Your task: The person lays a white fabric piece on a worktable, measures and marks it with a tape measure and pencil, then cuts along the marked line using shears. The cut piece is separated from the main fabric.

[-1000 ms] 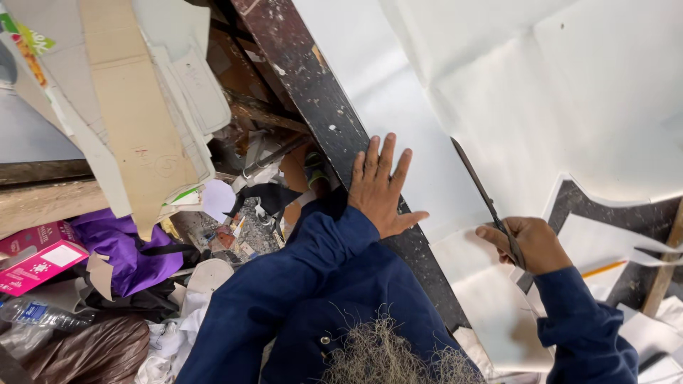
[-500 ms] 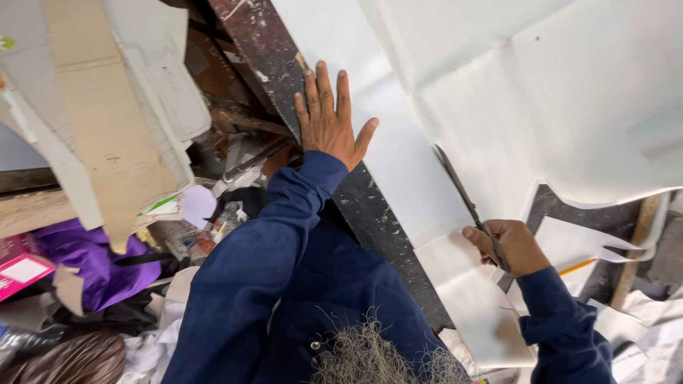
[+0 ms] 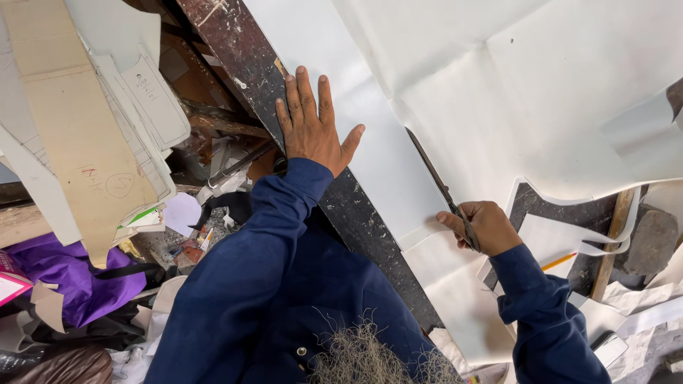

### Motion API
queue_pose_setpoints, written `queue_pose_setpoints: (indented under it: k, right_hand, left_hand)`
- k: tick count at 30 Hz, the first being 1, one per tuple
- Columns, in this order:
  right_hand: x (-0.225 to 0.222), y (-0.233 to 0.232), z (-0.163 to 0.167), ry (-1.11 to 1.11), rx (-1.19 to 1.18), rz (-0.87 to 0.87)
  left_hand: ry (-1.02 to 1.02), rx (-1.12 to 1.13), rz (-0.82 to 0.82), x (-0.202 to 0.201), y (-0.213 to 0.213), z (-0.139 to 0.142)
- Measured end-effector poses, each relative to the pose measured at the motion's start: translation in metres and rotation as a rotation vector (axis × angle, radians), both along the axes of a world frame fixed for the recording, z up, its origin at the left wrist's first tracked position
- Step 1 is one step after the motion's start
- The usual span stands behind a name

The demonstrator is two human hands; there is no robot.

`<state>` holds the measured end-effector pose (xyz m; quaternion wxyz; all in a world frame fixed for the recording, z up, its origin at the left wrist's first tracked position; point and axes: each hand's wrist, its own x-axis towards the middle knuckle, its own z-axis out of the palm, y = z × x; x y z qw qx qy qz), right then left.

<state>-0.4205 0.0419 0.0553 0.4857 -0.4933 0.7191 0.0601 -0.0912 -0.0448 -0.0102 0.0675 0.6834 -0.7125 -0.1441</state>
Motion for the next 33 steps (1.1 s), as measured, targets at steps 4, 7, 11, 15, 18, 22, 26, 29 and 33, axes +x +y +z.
queue_pose_setpoints:
  k: [4,7,11,15,18,22,26,29,33]
  right_hand:
    - [-0.002,-0.006,0.000,-0.061,0.033,-0.025]
    - [-0.008,-0.008,0.005,-0.055,0.056,-0.031]
    - [-0.012,-0.009,0.012,-0.052,0.080,0.049]
    - [0.004,-0.022,0.006,-0.090,0.047,0.008]
    - [0.021,-0.039,0.001,-0.063,-0.002,-0.011]
    - [0.035,-0.051,0.004,0.013,0.012,-0.010]
    - [0.042,-0.052,0.011,-0.009,-0.030,0.002]
    - [0.050,-0.060,0.012,-0.006,-0.024,-0.001]
    - [0.063,-0.078,0.009,0.012,-0.036,0.005]
  left_hand:
    - [0.013,-0.041,-0.007,0.001,0.001,-0.003]
    - [0.025,-0.063,-0.010,0.001,0.001,-0.006]
    - [0.011,0.015,0.009,0.001,0.001,-0.008]
    - [0.043,-0.088,-0.006,0.002,0.001,-0.007]
    - [0.064,-0.073,-0.002,0.002,0.002,-0.004]
    - [0.075,-0.068,0.007,0.002,0.003,-0.001]
    - [0.083,-0.081,0.004,0.003,0.001,-0.002]
    - [0.061,-0.036,0.005,0.003,0.000,-0.002]
    - [0.099,-0.088,0.006,0.003,0.002,0.000]
